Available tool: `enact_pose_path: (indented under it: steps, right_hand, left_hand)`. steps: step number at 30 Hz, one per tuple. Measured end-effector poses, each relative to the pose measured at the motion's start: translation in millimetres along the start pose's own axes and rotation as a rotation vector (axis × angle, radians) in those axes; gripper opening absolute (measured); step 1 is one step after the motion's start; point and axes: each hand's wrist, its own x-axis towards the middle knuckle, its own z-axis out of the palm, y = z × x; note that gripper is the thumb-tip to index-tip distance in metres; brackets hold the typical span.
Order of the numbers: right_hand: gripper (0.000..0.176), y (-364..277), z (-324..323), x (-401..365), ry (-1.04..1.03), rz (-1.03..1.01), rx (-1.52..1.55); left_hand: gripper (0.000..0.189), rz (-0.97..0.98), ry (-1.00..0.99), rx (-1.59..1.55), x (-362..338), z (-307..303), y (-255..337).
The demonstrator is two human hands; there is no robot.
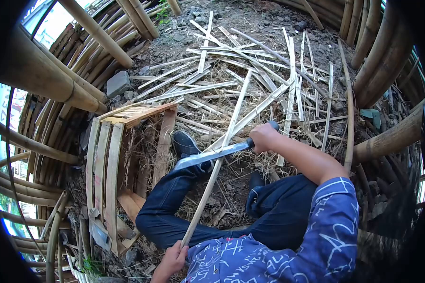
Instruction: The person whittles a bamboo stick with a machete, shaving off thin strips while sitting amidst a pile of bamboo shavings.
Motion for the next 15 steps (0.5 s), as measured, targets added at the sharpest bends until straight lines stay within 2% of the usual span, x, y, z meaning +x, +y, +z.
enact_pose_path:
  steps: [3, 5, 7, 9, 11, 13, 15]
  right_hand:
    - [0.026, -2.7, -7.0, 3.3, 0.060, 0.051, -0.019]
    - [0.023, -10.6, -12.9, -2.3, 0.139, 0.014, 0.076]
    - [0.022, -30.0, -13.7, -2.7, 0.063, 0.031, 0.085]
    - [0.022, -45.8, -12.7, -0.9, 0.101, -0.160, 0.079]
    - [0.021, -44.8, -23.1, -2.0, 0.103, -0.193, 0.054]
    - [0.021, -18.6, -29.7, 0.8, 0.006, 0.052, 0.087]
    - [0.021, -0.1, -20.8, -5.0, 0.064, 0.078, 0.072]
  left_hand:
    - [0.017, 0.035, 0.022, -0.012, 14.3, 4.0, -6.5]
    - [0.017, 0.050, 0.029, -0.024, 15.1, 7.7, -3.0]
    - [0.016, 0.057, 0.057, -0.073, 18.3, 11.3, 8.2]
    - [0.016, 0.051, 0.050, 0.003, 20.5, 6.9, 22.9]
    - [0.016, 0.046, 0.050, 0.086, 16.2, 2.4, 26.8]
    - [0.017, 0.098, 0.040, 0.103, 8.7, 0.0, 24.8]
    - [0.017, 0.094, 0.029, 0.080, 10.5, 3.4, 27.9]
